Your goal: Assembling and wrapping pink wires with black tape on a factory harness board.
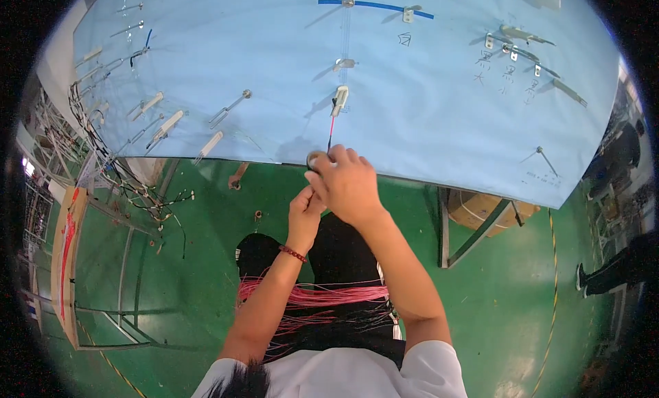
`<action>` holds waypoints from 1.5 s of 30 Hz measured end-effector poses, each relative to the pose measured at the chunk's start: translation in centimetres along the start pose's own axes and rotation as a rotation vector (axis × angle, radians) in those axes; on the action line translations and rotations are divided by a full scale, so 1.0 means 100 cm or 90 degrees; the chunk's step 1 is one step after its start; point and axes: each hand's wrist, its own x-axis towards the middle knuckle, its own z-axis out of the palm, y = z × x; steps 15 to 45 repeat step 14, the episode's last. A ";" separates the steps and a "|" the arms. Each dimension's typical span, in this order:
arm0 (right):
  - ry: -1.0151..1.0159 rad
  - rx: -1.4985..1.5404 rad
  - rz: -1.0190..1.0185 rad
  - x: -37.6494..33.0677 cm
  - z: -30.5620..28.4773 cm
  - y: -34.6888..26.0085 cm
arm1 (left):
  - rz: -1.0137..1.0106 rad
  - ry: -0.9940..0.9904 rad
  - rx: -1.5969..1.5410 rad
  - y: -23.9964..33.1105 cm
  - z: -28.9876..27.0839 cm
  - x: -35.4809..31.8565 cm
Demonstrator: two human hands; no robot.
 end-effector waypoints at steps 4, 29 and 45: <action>0.191 0.493 0.279 0.003 0.020 0.031 | -0.104 -0.062 -0.032 0.028 0.002 -0.001; 0.041 1.386 0.360 0.005 0.057 0.005 | -0.153 -0.043 -0.059 0.032 -0.003 -0.005; 0.041 1.386 0.360 0.005 0.057 0.005 | -0.153 -0.043 -0.059 0.032 -0.003 -0.005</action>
